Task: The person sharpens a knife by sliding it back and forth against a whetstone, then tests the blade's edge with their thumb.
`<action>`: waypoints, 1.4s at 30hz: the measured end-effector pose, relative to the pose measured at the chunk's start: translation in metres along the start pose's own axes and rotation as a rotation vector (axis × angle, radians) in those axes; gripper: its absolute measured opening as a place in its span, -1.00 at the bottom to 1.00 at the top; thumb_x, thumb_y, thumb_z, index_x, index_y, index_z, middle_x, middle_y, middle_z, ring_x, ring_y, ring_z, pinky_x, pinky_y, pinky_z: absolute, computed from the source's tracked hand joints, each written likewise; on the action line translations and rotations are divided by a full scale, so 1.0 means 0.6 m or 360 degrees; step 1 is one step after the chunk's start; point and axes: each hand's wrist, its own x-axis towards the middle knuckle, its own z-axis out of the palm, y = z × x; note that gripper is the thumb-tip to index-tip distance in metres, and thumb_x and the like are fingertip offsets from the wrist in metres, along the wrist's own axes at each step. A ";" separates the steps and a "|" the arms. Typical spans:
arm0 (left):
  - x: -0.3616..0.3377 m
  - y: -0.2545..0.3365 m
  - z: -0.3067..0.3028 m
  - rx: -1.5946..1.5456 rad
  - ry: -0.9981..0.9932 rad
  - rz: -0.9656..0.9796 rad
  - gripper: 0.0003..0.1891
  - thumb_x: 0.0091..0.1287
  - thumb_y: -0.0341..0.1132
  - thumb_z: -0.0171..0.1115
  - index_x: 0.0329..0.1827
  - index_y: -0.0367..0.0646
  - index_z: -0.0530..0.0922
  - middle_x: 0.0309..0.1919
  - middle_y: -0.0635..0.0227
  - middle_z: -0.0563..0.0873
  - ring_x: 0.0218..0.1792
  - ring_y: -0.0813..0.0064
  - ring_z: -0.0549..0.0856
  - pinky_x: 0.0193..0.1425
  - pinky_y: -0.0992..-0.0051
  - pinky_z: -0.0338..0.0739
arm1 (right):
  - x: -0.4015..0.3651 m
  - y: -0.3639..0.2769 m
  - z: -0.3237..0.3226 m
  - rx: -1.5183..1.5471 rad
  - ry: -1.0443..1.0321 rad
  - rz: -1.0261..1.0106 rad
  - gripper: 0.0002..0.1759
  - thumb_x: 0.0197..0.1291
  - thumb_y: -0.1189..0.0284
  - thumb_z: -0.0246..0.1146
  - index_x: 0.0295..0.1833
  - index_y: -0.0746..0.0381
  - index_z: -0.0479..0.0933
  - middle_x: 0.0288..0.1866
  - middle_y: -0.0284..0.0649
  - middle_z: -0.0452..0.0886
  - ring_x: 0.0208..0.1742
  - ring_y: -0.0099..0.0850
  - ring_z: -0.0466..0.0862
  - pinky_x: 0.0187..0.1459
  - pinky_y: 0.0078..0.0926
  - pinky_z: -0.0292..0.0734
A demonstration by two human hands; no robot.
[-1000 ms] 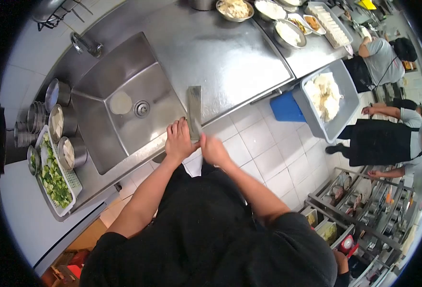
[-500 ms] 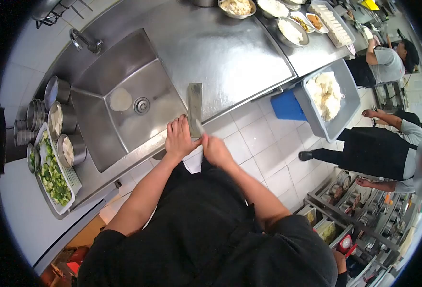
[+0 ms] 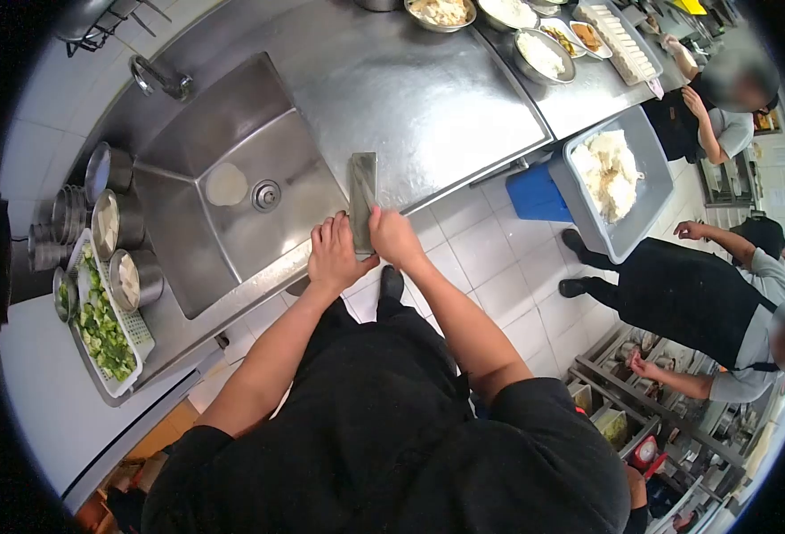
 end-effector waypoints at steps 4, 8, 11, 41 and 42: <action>-0.001 0.000 0.010 -0.0016 0.0045 -0.0023 -0.01 0.01 0.23 0.47 0.25 -0.50 0.39 0.22 -0.06 0.55 0.22 0.01 0.49 0.35 0.07 0.29 | -0.114 0.093 0.060 -0.0114 0.0246 -0.0407 -0.38 0.56 0.21 -0.11 -0.31 0.51 0.62 -0.36 0.37 0.63 -0.21 0.26 0.69 -0.13 0.15 0.60; -0.006 -0.001 0.009 -0.0076 0.0075 0.0004 -0.02 0.02 0.23 0.47 0.25 -0.50 0.39 0.22 -0.08 0.55 0.22 -0.01 0.49 0.35 0.05 0.28 | -0.015 0.047 0.025 -0.0139 0.0192 -0.0284 -0.45 0.56 0.27 -0.09 -0.30 0.46 0.62 -0.32 0.39 0.61 -0.19 0.26 0.68 -0.15 0.17 0.57; -0.002 -0.003 0.007 -0.0052 0.0040 0.0001 -0.01 0.00 0.24 0.47 0.24 -0.50 0.40 0.24 -0.10 0.55 0.22 0.00 0.49 0.36 0.05 0.27 | -0.002 0.008 0.003 -0.0049 0.0024 -0.0082 -0.47 0.56 0.29 -0.07 -0.33 0.44 0.61 -0.33 0.35 0.62 -0.21 0.27 0.67 -0.18 0.17 0.56; -0.004 0.000 0.008 -0.0057 0.0026 -0.0021 -0.01 0.01 0.24 0.47 0.26 -0.49 0.40 0.23 -0.09 0.54 0.23 -0.02 0.49 0.37 0.07 0.27 | -0.009 0.026 0.017 -0.0076 0.0080 -0.0163 -0.36 0.57 0.17 -0.12 -0.31 0.49 0.61 -0.32 0.40 0.60 -0.16 0.30 0.65 -0.09 0.20 0.55; -0.001 -0.003 0.008 -0.0056 0.0015 -0.0021 -0.01 0.01 0.23 0.48 0.26 -0.48 0.39 0.23 -0.09 0.54 0.24 -0.02 0.49 0.37 0.07 0.26 | 0.001 0.017 0.014 -0.0054 0.0087 -0.0103 -0.36 0.57 0.16 -0.12 -0.31 0.50 0.60 -0.32 0.42 0.59 -0.16 0.31 0.65 -0.09 0.22 0.54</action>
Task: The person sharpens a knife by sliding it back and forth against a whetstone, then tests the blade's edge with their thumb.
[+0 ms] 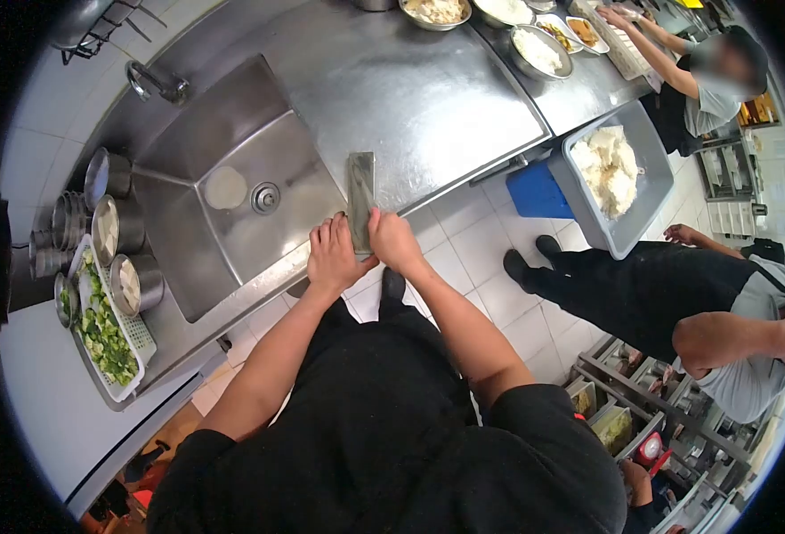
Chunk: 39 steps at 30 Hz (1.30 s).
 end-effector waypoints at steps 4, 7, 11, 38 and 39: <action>0.004 0.003 0.001 -0.0012 0.0098 -0.0009 -0.01 -0.02 0.22 0.50 0.25 -0.47 0.40 0.23 -0.07 0.55 0.24 -0.01 0.49 0.37 0.07 0.26 | -0.118 0.067 0.035 -0.0029 0.0170 -0.0394 -0.36 0.56 0.20 -0.10 -0.37 0.47 0.63 -0.36 0.39 0.60 -0.17 0.32 0.65 -0.09 0.22 0.55; -0.002 0.000 -0.004 -0.0012 -0.0028 0.0006 -0.01 -0.03 0.22 0.50 0.25 -0.47 0.40 0.23 -0.07 0.54 0.25 0.00 0.48 0.36 0.06 0.26 | -0.081 0.060 0.024 -0.0097 0.0094 -0.0474 -0.43 0.57 0.25 -0.11 -0.32 0.45 0.61 -0.42 0.30 0.63 -0.33 0.28 0.66 -0.22 0.13 0.60; -0.002 0.003 0.000 0.0005 0.0000 0.0012 0.01 -0.02 0.25 0.48 0.26 -0.48 0.39 0.23 -0.06 0.54 0.23 0.01 0.48 0.34 0.06 0.27 | -0.004 0.006 0.003 -0.0023 -0.0033 -0.0022 -0.43 0.56 0.24 -0.10 -0.32 0.44 0.61 -0.34 0.32 0.64 -0.20 0.29 0.67 -0.07 0.16 0.56; 0.003 0.002 0.006 0.0013 0.0091 0.0003 -0.03 0.00 0.21 0.49 0.23 -0.49 0.41 0.21 -0.08 0.57 0.22 0.01 0.51 0.32 0.07 0.30 | -0.117 0.079 0.038 -0.0116 -0.0049 -0.0204 -0.52 0.54 0.28 -0.06 -0.23 0.41 0.64 -0.27 0.30 0.65 -0.17 0.32 0.64 -0.06 0.18 0.53; 0.001 0.000 0.007 0.0010 0.0114 0.0026 -0.02 -0.02 0.21 0.51 0.23 -0.48 0.41 0.20 -0.07 0.57 0.22 0.01 0.51 0.32 0.07 0.30 | -0.114 0.079 0.036 -0.0111 -0.0003 -0.0257 -0.49 0.54 0.27 -0.06 -0.27 0.43 0.63 -0.29 0.32 0.64 -0.18 0.32 0.65 -0.06 0.18 0.54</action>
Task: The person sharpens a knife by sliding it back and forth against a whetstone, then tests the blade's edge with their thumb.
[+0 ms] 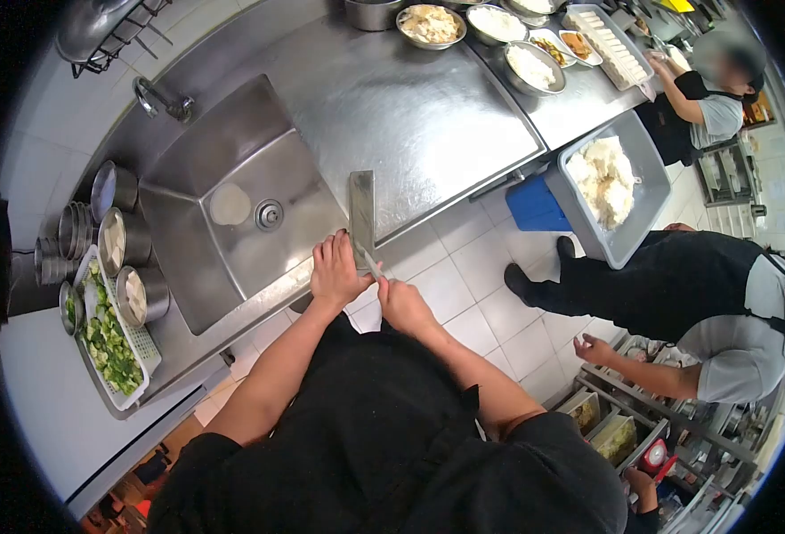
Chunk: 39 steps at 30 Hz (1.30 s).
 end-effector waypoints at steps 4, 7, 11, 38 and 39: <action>0.000 0.003 -0.003 -0.0031 -0.0001 0.0011 -0.02 -0.02 0.21 0.51 0.24 -0.48 0.40 0.20 -0.07 0.57 0.22 0.02 0.51 0.32 0.07 0.30 | 0.128 -0.029 -0.032 0.0025 0.0061 0.0114 -0.40 0.55 0.18 -0.08 -0.32 0.43 0.64 -0.33 0.35 0.63 -0.21 0.33 0.66 -0.11 0.19 0.57; 0.004 0.001 -0.008 0.0010 -0.0017 0.0003 -0.02 0.00 0.21 0.50 0.25 -0.48 0.39 0.20 -0.06 0.57 0.22 0.02 0.51 0.32 0.08 0.30 | 0.150 -0.049 -0.041 0.0043 0.0095 0.0168 -0.40 0.56 0.17 -0.09 -0.32 0.41 0.64 -0.33 0.34 0.63 -0.21 0.32 0.66 -0.11 0.19 0.57; -0.003 0.004 -0.004 -0.0006 -0.0063 -0.0026 -0.06 0.03 0.18 0.49 0.25 -0.48 0.40 0.20 -0.05 0.57 0.22 0.02 0.50 0.32 0.09 0.29 | 0.072 -0.037 -0.025 0.0047 0.0021 0.0106 -0.42 0.56 0.19 -0.09 -0.31 0.41 0.64 -0.31 0.33 0.64 -0.18 0.30 0.65 -0.07 0.18 0.55; -0.002 -0.023 -0.025 -0.0229 -0.0214 0.0177 -0.06 0.04 0.07 0.50 0.36 -0.38 0.31 0.41 -0.12 0.39 0.37 -0.04 0.39 0.42 0.02 0.21 | 0.086 -0.016 -0.042 0.0611 0.0214 0.0215 -0.51 0.56 0.16 0.00 -0.25 0.40 0.49 -0.68 -0.13 0.47 -0.83 -0.36 0.47 -0.80 -0.31 0.36; -0.002 -0.023 -0.027 -0.0266 -0.0213 0.0196 -0.06 0.04 0.05 0.51 0.37 -0.37 0.30 0.42 -0.13 0.38 0.38 -0.05 0.39 0.43 0.00 0.21 | 0.099 -0.014 -0.038 0.0583 0.0317 0.0181 -0.49 0.56 0.15 -0.02 -0.25 0.41 0.48 -0.68 -0.13 0.46 -0.84 -0.38 0.45 -0.82 -0.33 0.33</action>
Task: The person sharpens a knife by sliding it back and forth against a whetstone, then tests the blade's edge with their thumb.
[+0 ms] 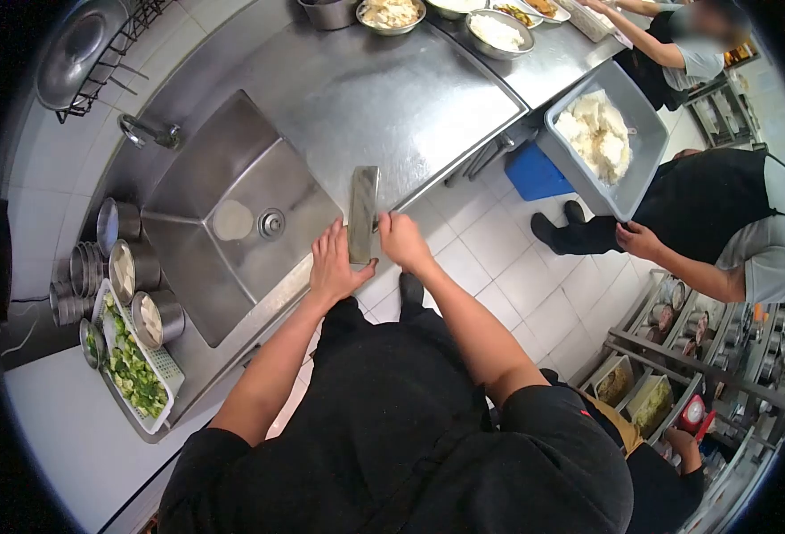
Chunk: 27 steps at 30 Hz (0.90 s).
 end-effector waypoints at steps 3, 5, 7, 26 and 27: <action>0.003 0.001 -0.003 -0.0047 0.0004 0.0004 -0.07 0.03 0.02 0.53 0.36 -0.36 0.30 0.43 -0.14 0.36 0.38 -0.06 0.38 0.43 0.00 0.21 | 0.002 0.044 0.034 -0.0222 0.0000 -0.0135 -0.47 0.56 0.18 -0.07 -0.23 0.45 0.53 -0.50 0.17 0.59 -0.51 0.08 0.64 -0.42 -0.03 0.55; 0.005 0.002 -0.003 -0.0030 -0.0020 -0.0018 -0.07 0.02 0.02 0.53 0.35 -0.35 0.30 0.44 -0.14 0.35 0.37 -0.06 0.39 0.42 0.00 0.21 | -0.041 0.035 0.048 -0.0375 -0.0106 -0.0175 -0.47 0.54 0.22 -0.09 -0.19 0.47 0.58 -0.23 0.40 0.61 -0.05 0.38 0.60 0.05 0.15 0.50; 0.011 0.000 -0.003 -0.0018 -0.0044 -0.0059 -0.07 0.00 0.01 0.54 0.34 -0.35 0.30 0.44 -0.14 0.35 0.36 -0.06 0.40 0.41 0.01 0.22 | -0.046 0.022 0.039 -0.0381 -0.0102 -0.0218 -0.44 0.56 0.20 -0.10 -0.20 0.49 0.58 -0.27 0.39 0.63 -0.11 0.36 0.64 0.00 0.16 0.53; -0.005 0.010 -0.001 0.0077 -0.0005 0.0000 -0.08 0.02 0.10 0.52 0.26 -0.44 0.36 0.39 -0.15 0.41 0.31 -0.06 0.45 0.37 0.00 0.28 | -0.012 -0.037 -0.002 -0.0302 -0.0205 0.0171 -0.48 0.56 0.24 -0.10 -0.16 0.45 0.61 -0.23 0.39 0.63 -0.09 0.34 0.65 0.04 0.19 0.52; -0.003 0.008 0.001 0.0081 0.0001 0.0009 -0.09 0.03 0.10 0.52 0.26 -0.43 0.36 0.40 -0.14 0.41 0.31 -0.06 0.45 0.37 0.01 0.27 | -0.011 -0.074 -0.008 -0.0215 -0.0308 0.0492 -0.49 0.56 0.25 -0.08 -0.16 0.46 0.61 -0.24 0.39 0.63 -0.09 0.35 0.65 0.05 0.18 0.53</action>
